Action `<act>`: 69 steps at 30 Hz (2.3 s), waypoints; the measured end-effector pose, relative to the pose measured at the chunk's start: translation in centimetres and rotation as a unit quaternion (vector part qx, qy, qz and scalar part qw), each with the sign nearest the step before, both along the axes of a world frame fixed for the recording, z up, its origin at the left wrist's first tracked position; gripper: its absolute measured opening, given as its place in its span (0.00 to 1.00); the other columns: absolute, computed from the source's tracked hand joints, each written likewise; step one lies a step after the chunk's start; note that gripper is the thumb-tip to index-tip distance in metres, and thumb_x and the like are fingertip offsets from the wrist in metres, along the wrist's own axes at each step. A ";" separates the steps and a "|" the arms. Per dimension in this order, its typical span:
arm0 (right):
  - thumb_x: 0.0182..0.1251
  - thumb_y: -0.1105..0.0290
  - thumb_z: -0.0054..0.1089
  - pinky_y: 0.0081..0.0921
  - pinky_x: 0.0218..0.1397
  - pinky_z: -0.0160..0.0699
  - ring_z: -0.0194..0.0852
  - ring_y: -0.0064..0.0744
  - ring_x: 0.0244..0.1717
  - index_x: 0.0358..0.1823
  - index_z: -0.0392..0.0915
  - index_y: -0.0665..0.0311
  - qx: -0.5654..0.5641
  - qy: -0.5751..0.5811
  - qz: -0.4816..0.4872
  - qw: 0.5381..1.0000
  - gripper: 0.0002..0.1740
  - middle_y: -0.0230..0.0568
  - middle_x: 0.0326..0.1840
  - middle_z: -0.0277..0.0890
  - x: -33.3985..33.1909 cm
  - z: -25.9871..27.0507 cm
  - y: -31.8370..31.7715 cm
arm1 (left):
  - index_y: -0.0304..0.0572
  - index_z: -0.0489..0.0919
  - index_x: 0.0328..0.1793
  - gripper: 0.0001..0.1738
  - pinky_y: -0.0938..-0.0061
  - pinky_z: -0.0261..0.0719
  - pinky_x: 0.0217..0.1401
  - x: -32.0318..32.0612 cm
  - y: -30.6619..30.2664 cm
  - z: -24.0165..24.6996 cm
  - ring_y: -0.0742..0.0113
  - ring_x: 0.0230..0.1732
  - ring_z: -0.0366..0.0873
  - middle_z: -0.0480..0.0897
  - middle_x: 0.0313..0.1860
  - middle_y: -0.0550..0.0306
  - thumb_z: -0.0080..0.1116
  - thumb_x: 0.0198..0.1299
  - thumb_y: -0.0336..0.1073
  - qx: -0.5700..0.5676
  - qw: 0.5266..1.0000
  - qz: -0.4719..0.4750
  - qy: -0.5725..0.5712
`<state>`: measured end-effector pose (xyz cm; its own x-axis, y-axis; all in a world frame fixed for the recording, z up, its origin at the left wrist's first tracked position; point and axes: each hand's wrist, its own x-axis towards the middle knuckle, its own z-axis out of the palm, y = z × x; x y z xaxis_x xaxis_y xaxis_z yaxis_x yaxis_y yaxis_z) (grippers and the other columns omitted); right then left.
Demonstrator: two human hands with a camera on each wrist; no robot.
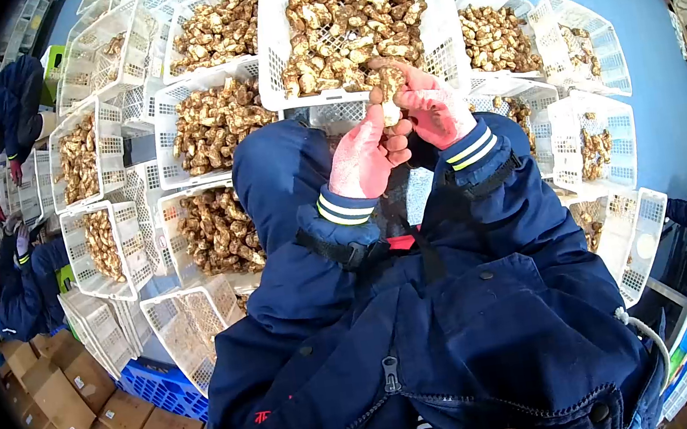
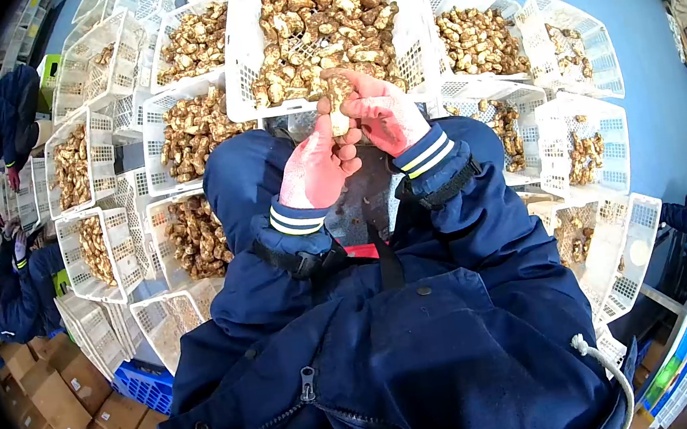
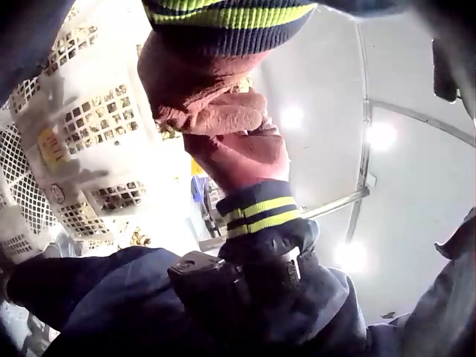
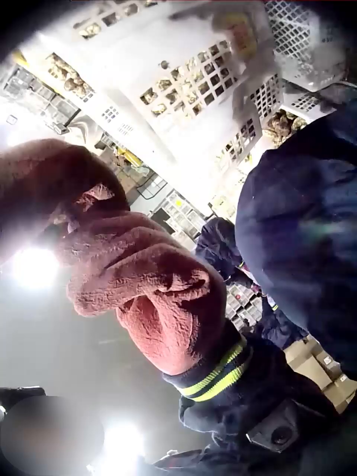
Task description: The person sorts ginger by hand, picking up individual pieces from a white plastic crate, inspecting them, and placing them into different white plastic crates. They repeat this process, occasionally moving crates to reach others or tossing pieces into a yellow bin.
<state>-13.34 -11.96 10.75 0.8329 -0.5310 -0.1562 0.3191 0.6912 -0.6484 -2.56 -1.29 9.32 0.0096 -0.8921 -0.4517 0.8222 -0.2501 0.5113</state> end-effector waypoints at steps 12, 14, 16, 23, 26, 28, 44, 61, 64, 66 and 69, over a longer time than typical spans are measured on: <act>0.56 0.76 0.50 0.25 0.48 0.72 0.72 0.31 0.45 0.64 0.54 0.68 -0.066 -0.028 -0.002 0.997 0.32 0.45 0.47 0.72 -1.9 -0.9 -1.2 | 0.43 0.73 0.50 0.21 0.75 0.72 0.40 0.1 0.1 -0.9 0.74 0.35 0.73 0.77 0.39 0.61 0.46 0.62 0.51 -0.028 0.999 -0.020 0.037; 0.56 0.75 0.51 0.27 0.53 0.68 0.70 0.33 0.50 0.64 0.53 0.70 -0.160 0.107 -0.121 0.974 0.32 0.46 0.50 0.71 -4.9 1.9 -2.3 | 0.40 0.72 0.51 0.21 0.71 0.73 0.44 0.4 0.2 -1.4 0.70 0.36 0.74 0.78 0.40 0.58 0.46 0.62 0.49 -0.014 0.997 -0.040 0.071; 0.55 0.74 0.52 0.27 0.56 0.66 0.69 0.34 0.51 0.64 0.54 0.71 -0.203 0.186 -0.184 0.944 0.33 0.47 0.51 0.69 -12.1 3.5 -4.3 | 0.40 0.72 0.52 0.22 0.71 0.73 0.44 0.8 0.2 -1.8 0.70 0.37 0.74 0.78 0.40 0.57 0.47 0.62 0.49 -0.032 0.996 -0.034 0.075; 0.52 0.73 0.56 0.19 0.38 0.73 0.73 0.23 0.37 0.52 0.72 0.67 -0.266 0.766 0.102 0.576 0.22 0.39 0.38 0.76 -34.0 -2.9 -1.5 | 0.41 0.74 0.47 0.20 0.71 0.74 0.44 0.3 0.0 -2.4 0.68 0.37 0.76 0.80 0.39 0.58 0.48 0.61 0.49 -0.048 0.989 -0.030 0.135; 0.57 0.67 0.55 0.20 0.38 0.71 0.69 0.21 0.36 0.55 0.69 0.67 -0.392 0.665 -0.025 0.635 0.24 0.38 0.38 0.75 -30.5 -1.2 -9.2 | 0.40 0.74 0.48 0.19 0.70 0.75 0.43 -0.3 -0.4 -3.1 0.67 0.37 0.77 0.80 0.40 0.57 0.47 0.62 0.48 -0.062 0.987 -0.031 0.148; 0.62 0.66 0.49 0.18 0.44 0.69 0.71 0.21 0.36 0.54 0.69 0.68 -0.464 0.546 -0.103 0.690 0.20 0.39 0.40 0.76 -19.4 3.5 -13.0 | 0.40 0.74 0.49 0.19 0.70 0.75 0.43 -0.4 -0.7 -3.7 0.67 0.38 0.77 0.80 0.41 0.56 0.46 0.63 0.47 -0.062 0.983 -0.032 0.167; 0.56 0.69 0.51 0.27 0.53 0.70 0.70 0.44 0.52 0.57 0.68 0.56 -0.650 0.558 -0.103 0.505 0.23 0.45 0.54 0.71 17.7 -6.4 -28.7 | 0.33 0.68 0.51 0.20 0.74 0.64 0.36 7.1 -0.9 -1.4 0.71 0.31 0.67 0.76 0.40 0.52 0.41 0.65 0.45 -0.040 0.981 0.111 0.156; 0.47 0.68 0.62 0.30 0.55 0.66 0.69 0.34 0.48 0.62 0.55 0.72 -0.167 -0.052 -0.012 0.985 0.40 0.46 0.50 0.68 1.0 5.5 -4.7 | 0.37 0.71 0.50 0.20 0.70 0.74 0.44 0.7 1.0 2.8 0.67 0.37 0.75 0.78 0.41 0.54 0.41 0.65 0.46 -0.117 0.986 0.000 0.116; 0.45 0.68 0.61 0.27 0.53 0.66 0.70 0.32 0.45 0.62 0.56 0.72 -0.219 -0.006 -0.041 0.975 0.40 0.44 0.44 0.71 -0.1 7.3 -2.9 | 0.37 0.70 0.51 0.20 0.70 0.74 0.44 0.6 1.0 3.2 0.67 0.38 0.75 0.78 0.41 0.54 0.41 0.65 0.46 -0.114 0.989 -0.002 0.090; 0.45 0.67 0.62 0.26 0.54 0.66 0.70 0.31 0.46 0.63 0.54 0.71 -0.212 -0.011 -0.031 0.977 0.42 0.45 0.45 0.70 -0.6 7.8 -2.2 | 0.36 0.69 0.54 0.21 0.68 0.73 0.46 0.5 0.9 3.3 0.65 0.39 0.76 0.77 0.43 0.52 0.40 0.65 0.46 -0.131 0.988 -0.006 0.078; 0.45 0.63 0.63 0.28 0.59 0.61 0.67 0.33 0.51 0.66 0.50 0.67 -0.184 -0.036 0.015 0.982 0.46 0.47 0.48 0.69 -0.7 7.1 -1.7 | 0.32 0.69 0.53 0.24 0.67 0.76 0.45 0.4 0.5 4.0 0.60 0.42 0.78 0.78 0.45 0.46 0.42 0.65 0.48 -0.136 0.985 -0.034 0.098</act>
